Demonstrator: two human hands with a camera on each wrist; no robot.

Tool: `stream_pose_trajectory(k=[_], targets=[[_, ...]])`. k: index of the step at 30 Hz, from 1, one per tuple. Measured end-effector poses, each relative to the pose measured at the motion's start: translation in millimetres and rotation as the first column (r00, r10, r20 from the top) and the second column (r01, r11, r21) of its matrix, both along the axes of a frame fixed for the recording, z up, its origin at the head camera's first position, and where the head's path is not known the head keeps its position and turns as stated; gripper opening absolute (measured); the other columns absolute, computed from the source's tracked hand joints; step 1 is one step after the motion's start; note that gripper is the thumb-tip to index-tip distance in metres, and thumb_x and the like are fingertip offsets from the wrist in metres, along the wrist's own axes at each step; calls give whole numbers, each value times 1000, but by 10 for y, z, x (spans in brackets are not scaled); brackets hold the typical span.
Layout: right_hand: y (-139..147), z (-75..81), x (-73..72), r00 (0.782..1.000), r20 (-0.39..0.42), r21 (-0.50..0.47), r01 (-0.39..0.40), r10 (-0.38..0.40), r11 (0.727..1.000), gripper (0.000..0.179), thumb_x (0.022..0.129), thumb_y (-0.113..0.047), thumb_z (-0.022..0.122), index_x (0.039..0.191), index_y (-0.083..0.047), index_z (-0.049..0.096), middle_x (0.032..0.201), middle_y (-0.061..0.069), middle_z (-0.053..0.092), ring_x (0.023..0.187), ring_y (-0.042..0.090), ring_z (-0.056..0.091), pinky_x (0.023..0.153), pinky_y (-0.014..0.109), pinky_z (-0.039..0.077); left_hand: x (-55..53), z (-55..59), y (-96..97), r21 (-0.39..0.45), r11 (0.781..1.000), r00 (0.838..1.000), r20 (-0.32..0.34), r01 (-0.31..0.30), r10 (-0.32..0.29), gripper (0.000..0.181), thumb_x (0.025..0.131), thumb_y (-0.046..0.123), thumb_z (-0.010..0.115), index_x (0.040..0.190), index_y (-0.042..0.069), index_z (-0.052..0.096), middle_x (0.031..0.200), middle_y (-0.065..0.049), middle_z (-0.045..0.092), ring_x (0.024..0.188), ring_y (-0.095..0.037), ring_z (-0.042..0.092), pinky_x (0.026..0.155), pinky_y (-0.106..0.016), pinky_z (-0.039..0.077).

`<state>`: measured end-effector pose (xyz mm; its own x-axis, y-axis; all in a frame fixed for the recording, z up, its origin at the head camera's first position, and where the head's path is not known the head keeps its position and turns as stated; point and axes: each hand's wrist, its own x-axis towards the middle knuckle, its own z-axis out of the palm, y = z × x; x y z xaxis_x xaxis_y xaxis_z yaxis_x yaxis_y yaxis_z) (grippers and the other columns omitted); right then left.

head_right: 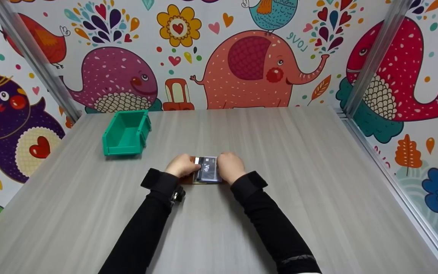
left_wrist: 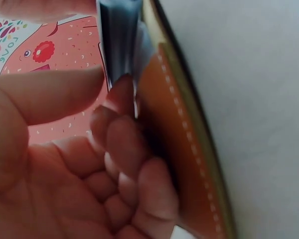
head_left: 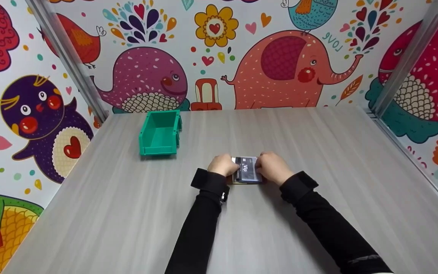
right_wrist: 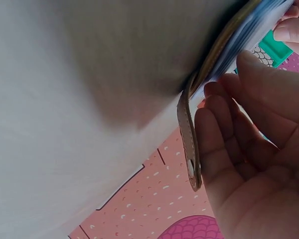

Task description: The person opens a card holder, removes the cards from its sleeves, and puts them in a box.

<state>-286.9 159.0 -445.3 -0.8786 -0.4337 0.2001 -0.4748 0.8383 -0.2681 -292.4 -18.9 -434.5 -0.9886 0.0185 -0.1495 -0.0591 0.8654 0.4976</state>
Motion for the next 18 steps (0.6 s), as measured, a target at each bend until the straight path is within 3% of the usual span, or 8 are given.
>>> stream_pose_trajectory(k=[10,18], targets=[[-10,5,6,1000,-5,0,8,-8,1000,4,75,0,77,78,0,74,77,11,61,74,32,61,68,45,50,-4,-24,26,-13,1000,1000,-14,-7,7,26,86,24,70,98,2,72,95,-11,67,81,-24,60,72,-35,49],[-12,11,11,1000,-12,13,-6,6,1000,4,79,1,76,82,2,74,81,14,63,76,32,63,71,45,52,6,-34,28,-40,999,1000,-11,-23,23,30,87,27,70,102,1,72,99,-13,67,85,-24,59,75,-36,50]])
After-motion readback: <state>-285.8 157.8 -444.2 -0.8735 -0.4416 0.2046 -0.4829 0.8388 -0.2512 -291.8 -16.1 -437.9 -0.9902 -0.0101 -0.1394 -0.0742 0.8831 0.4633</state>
